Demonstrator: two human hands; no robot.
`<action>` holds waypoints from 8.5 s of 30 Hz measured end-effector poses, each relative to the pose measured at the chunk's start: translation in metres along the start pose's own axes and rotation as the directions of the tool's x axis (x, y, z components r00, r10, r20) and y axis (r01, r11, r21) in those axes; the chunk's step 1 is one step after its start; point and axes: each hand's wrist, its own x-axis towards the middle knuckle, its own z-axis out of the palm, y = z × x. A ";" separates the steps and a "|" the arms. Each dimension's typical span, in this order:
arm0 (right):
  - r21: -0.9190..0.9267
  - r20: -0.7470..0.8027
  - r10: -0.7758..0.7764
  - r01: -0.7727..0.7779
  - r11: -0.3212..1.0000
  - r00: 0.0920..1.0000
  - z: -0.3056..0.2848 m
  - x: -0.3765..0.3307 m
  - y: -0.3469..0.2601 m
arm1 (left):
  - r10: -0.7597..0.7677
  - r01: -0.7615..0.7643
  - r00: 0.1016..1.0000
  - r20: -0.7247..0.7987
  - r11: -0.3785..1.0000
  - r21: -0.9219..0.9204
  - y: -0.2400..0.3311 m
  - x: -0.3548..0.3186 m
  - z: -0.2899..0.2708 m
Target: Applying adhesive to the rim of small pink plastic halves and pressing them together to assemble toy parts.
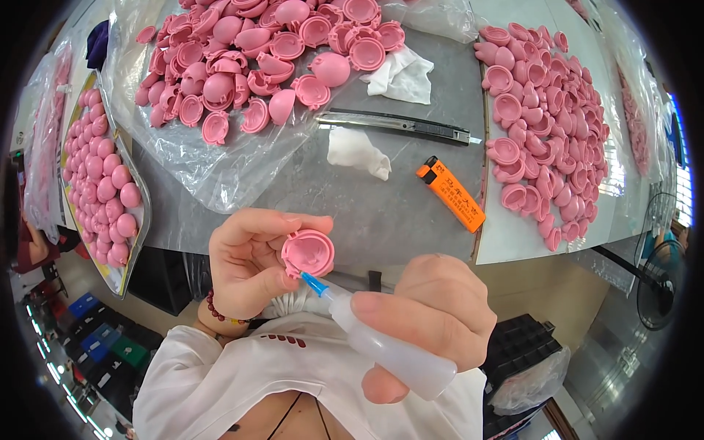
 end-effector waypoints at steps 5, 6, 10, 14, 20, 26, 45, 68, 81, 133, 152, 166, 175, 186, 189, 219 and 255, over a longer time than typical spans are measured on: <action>0.022 0.066 -0.045 0.044 0.999 0.997 -0.005 0.000 0.000 | -0.011 0.011 1.000 0.008 1.000 -0.002 0.002 0.001 0.002; 0.026 0.037 -0.053 0.052 0.998 0.998 -0.004 0.000 0.001 | -0.015 0.015 1.000 0.005 1.000 -0.004 0.002 0.001 0.003; -0.010 0.085 -0.040 0.041 0.999 0.996 -0.003 0.000 0.004 | -0.005 0.005 1.000 0.019 1.000 0.017 0.001 0.000 0.001; 0.005 0.028 -0.057 0.057 0.998 0.998 -0.003 -0.002 0.003 | -0.004 0.003 1.000 0.012 1.000 0.010 0.002 0.001 0.002; -0.033 0.012 -0.061 0.061 0.998 0.998 -0.002 -0.002 0.005 | 0.034 -0.035 0.999 0.029 0.998 0.045 0.002 -0.001 0.000; -0.148 -0.001 -0.086 0.085 0.985 0.996 -0.007 -0.003 0.005 | 0.149 -0.153 0.988 0.038 0.973 0.174 0.001 -0.002 -0.003; -0.492 -0.095 0.459 -0.443 0.750 0.883 -0.025 0.053 0.057 | -0.190 0.192 0.981 0.046 0.887 -0.419 0.000 -0.003 -0.003; -0.899 0.053 0.275 -0.074 0.431 0.960 -0.068 0.050 0.039 | 0.054 -0.045 0.996 0.071 0.991 -0.126 -0.001 -0.008 -0.015; -0.450 0.425 0.474 -0.275 0.850 0.771 -0.025 0.020 0.007 | 0.038 -0.038 0.999 -0.004 0.999 -0.035 0.000 0.000 -0.005; -0.551 0.018 0.500 -0.409 0.727 0.866 -0.043 0.063 0.065 | -0.049 0.048 0.999 0.002 0.977 -0.206 0.008 0.000 -0.004; 0.103 -0.124 0.475 -0.465 0.879 0.871 0.006 -0.007 0.027 | -0.052 0.069 0.996 0.078 0.967 -0.247 0.011 -0.007 -0.011; 0.165 -0.121 0.505 -0.484 0.859 0.855 0.005 -0.010 0.025 | 0.749 0.407 0.662 -0.031 -0.325 0.854 0.101 -0.037 -0.087; 0.206 -0.126 0.515 -0.486 0.850 0.848 0.004 -0.010 0.023 | 0.425 -0.037 0.897 0.122 -0.202 0.979 0.052 0.023 -0.043; 0.357 0.057 0.588 -0.566 0.743 0.807 0.036 -0.008 0.000 | 0.343 -0.396 0.911 0.230 0.571 0.719 0.040 0.005 -0.007; 0.502 0.046 0.625 -0.559 0.660 0.779 0.042 -0.008 -0.004 | 0.397 -0.460 0.874 0.280 0.489 0.741 0.022 0.006 -0.015; -0.107 0.140 -0.046 0.062 0.992 0.989 0.008 0.005 -0.002 | 0.055 -0.055 0.998 0.005 0.996 0.072 -0.001 -0.005 -0.004; -0.198 -0.109 -0.015 -0.007 0.980 0.994 -0.003 0.022 0.011 | 0.071 -0.064 0.996 0.063 0.992 -0.113 0.002 -0.002 -0.010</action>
